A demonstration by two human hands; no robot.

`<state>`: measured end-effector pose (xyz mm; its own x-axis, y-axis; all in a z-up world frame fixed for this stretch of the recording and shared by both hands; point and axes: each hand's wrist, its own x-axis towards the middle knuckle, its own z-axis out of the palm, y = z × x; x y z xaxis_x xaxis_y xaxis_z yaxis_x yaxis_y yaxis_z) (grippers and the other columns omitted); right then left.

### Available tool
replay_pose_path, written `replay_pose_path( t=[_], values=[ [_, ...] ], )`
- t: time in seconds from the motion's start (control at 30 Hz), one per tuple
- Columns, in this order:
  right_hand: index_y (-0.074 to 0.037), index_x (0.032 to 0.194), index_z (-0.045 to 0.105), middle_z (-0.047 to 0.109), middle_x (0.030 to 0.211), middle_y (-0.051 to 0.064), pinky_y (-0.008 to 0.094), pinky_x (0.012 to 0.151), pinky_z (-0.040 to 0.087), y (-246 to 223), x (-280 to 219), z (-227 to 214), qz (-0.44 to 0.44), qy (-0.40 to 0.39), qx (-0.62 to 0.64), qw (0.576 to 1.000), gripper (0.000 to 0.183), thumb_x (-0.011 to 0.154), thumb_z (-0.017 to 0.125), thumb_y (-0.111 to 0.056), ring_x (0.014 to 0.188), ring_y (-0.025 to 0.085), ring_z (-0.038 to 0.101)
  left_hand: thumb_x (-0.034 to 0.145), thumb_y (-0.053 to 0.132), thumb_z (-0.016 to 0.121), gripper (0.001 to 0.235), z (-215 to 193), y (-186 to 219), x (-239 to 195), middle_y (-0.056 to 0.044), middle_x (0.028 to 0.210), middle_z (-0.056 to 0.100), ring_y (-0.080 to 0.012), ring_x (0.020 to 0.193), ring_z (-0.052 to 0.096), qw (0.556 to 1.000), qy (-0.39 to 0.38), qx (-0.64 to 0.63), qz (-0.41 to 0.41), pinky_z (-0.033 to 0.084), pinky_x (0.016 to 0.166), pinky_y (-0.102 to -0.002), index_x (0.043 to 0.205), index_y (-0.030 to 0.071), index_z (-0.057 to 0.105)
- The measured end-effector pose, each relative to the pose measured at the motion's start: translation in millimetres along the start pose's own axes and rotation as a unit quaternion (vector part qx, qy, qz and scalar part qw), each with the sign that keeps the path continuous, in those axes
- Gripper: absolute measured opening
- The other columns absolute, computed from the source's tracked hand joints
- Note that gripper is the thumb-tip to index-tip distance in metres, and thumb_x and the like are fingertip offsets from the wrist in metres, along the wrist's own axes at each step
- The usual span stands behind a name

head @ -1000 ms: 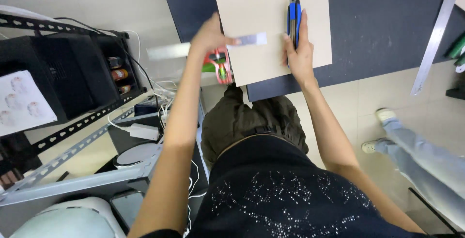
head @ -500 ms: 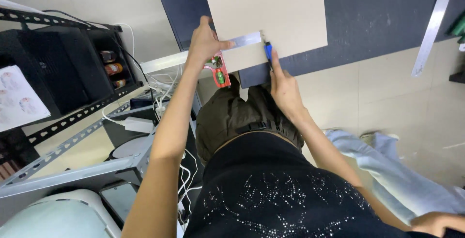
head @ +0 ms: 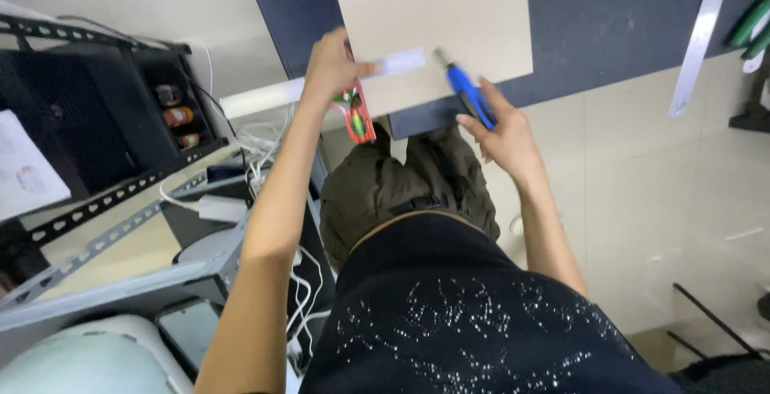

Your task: Measuring and cutting cardboard sheets into smaller pieces using a ruler and a utility knife.

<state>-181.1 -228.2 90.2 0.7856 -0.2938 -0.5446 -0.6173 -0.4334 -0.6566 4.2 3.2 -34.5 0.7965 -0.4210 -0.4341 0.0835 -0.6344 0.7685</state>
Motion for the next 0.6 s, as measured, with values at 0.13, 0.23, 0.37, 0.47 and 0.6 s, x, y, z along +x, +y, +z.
replay_pose_path(
  t=[0.13, 0.23, 0.37, 0.47, 0.6],
  values=[
    [-0.001, 0.108, 0.06, 0.066, 0.079, 0.014, 0.042, 0.05, 0.068, 72.3, 42.7, 39.3, 0.057, 0.226, 0.34, 0.911, 0.022, 0.094, 0.07, -0.015, 0.067, 0.025, 0.073, 0.06, 0.027, 0.092, 0.049, 20.6, 40.8, -35.9, -0.011, 0.074, 0.074, -0.0293, 0.078, 0.075, 0.996, 0.027, -0.076, -0.026, 0.058, 0.069, -0.04, 0.1, 0.007, 0.072],
    [-0.007, 0.099, 0.054, 0.058, 0.074, 0.006, 0.043, 0.05, 0.07, 90.5, 91.2, 43.0, 0.082, 0.281, 0.507, 0.811, 0.015, 0.092, 0.068, -0.008, 0.06, 0.023, 0.07, 0.064, 0.033, 0.09, 0.054, 51.4, 56.6, -53.7, -0.015, 0.079, 0.075, -0.031, 0.082, 0.076, 0.989, 0.011, -0.15, -0.018, 0.058, 0.073, -0.042, 0.104, 0.006, 0.067],
    [-0.007, 0.112, 0.057, 0.059, 0.089, 0.006, 0.043, 0.064, 0.057, 153.9, 196.0, 12.2, 0.058, 0.44, 0.456, 0.772, 0.045, 0.074, 0.08, 0.003, 0.08, 0.024, 0.067, 0.069, 0.038, 0.088, 0.053, 69.0, 69.5, -63.8, -0.011, 0.083, 0.076, -0.0284, 0.086, 0.075, 0.986, -0.008, -0.169, -0.014, 0.058, 0.075, -0.039, 0.104, 0.009, 0.062],
    [-0.007, 0.113, 0.059, 0.064, 0.096, 0.009, 0.042, 0.078, 0.057, 171.0, 258.1, -57.1, -0.018, 0.435, 0.342, 0.833, 0.035, 0.082, 0.077, -0.007, 0.092, 0.022, 0.066, 0.071, 0.044, 0.086, 0.046, 56.7, 56.5, -66.1, -0.007, 0.087, 0.078, -0.0245, 0.089, 0.075, 0.989, -0.054, -0.136, 0.008, 0.057, 0.079, -0.035, 0.101, 0.016, 0.066],
    [-0.02, 0.098, 0.063, 0.061, 0.087, -0.007, 0.024, 0.074, 0.048, 87.3, 284.5, -159.6, -0.164, 0.27, 0.06, 0.947, 0.019, 0.095, 0.079, -0.029, 0.08, 0.005, 0.055, 0.071, 0.033, 0.086, 0.04, -11.2, 49.8, -82.6, -0.001, 0.093, 0.072, -0.0133, 0.086, 0.069, 0.976, -0.116, -0.182, 0.01, 0.05, 0.075, -0.026, 0.098, 0.015, 0.063]
  ],
)
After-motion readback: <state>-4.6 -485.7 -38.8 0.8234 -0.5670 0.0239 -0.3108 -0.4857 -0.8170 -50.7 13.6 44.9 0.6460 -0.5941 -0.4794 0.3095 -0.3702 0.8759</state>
